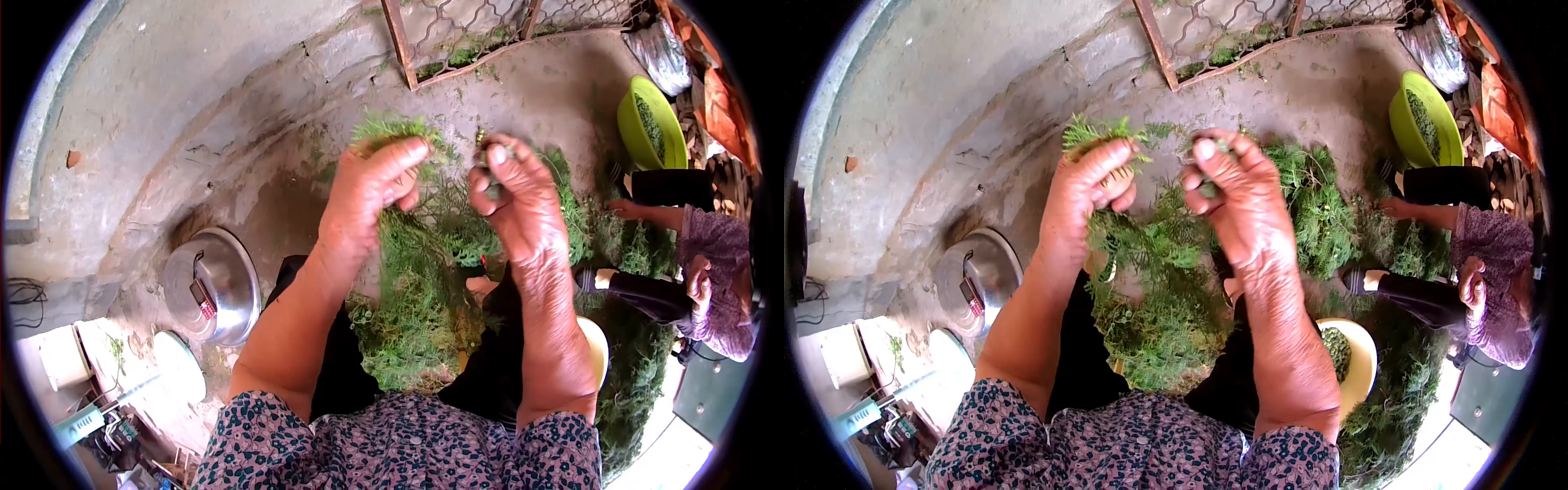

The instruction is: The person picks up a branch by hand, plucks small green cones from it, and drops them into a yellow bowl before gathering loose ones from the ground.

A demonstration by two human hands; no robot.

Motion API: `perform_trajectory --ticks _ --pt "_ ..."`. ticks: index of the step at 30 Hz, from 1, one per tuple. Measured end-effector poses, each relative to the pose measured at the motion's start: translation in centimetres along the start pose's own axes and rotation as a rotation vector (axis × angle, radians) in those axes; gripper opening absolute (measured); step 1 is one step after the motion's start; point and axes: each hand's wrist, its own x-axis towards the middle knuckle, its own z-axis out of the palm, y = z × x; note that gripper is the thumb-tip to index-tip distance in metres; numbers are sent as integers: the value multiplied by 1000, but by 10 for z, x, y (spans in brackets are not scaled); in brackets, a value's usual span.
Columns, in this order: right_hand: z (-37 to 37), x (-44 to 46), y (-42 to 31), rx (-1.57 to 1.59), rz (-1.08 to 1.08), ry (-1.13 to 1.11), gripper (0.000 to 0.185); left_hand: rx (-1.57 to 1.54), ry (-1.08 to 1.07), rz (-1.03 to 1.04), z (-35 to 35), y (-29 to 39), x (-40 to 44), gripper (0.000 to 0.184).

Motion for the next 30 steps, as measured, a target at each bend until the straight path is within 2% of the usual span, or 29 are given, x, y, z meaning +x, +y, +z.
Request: perform_trajectory --ticks 4,6,8,10,12,13,14,16,18,19,21,24,26,28,29,30 --pt "-26 -7 -24 -127 -197 26 19 -120 55 12 -13 5 3 16" --pt "-45 -16 -36 -148 -226 104 23 -141 42 13 -18 10 1 16" --pt "-63 -31 -49 -228 -212 163 24 -219 165 11 -20 15 -1 17" --pt "-83 -53 -58 -325 -235 288 24 -235 165 18 -35 15 -1 18" --pt "-102 -92 -61 -748 -290 364 29 -226 138 50 -56 9 3 32" --pt "-104 -109 -63 -970 -195 529 31 -228 249 20 -59 7 0 35" --pt "-144 -122 -60 -901 -161 600 32 -234 259 15 -58 6 -4 35" --pt "-201 -162 -53 -1009 -75 661 31 -330 369 20 -52 12 -10 19" --pt "-273 -206 -40 -1085 -17 742 31 -276 422 -2 -49 15 -21 24" --pt "-279 -227 -33 -1041 21 826 33 -245 455 -7 -46 18 -25 30" --pt "-304 -267 -25 -1171 190 892 37 -148 455 6 -58 10 -21 44" --pt "-346 -313 -13 -1161 390 1109 35 -160 421 46 -69 5 -19 47" --pt "-355 -330 -13 -1065 381 1180 35 -212 411 48 -74 0 -15 48" --pt "-374 -347 -14 -968 364 1250 35 -275 443 62 -74 2 -14 42" --pt "-395 -359 -13 -1020 297 1175 35 -308 399 38 -86 -3 -5 26" --pt "-415 -367 -13 -1069 230 1095 35 -310 401 33 -87 -3 -7 26"
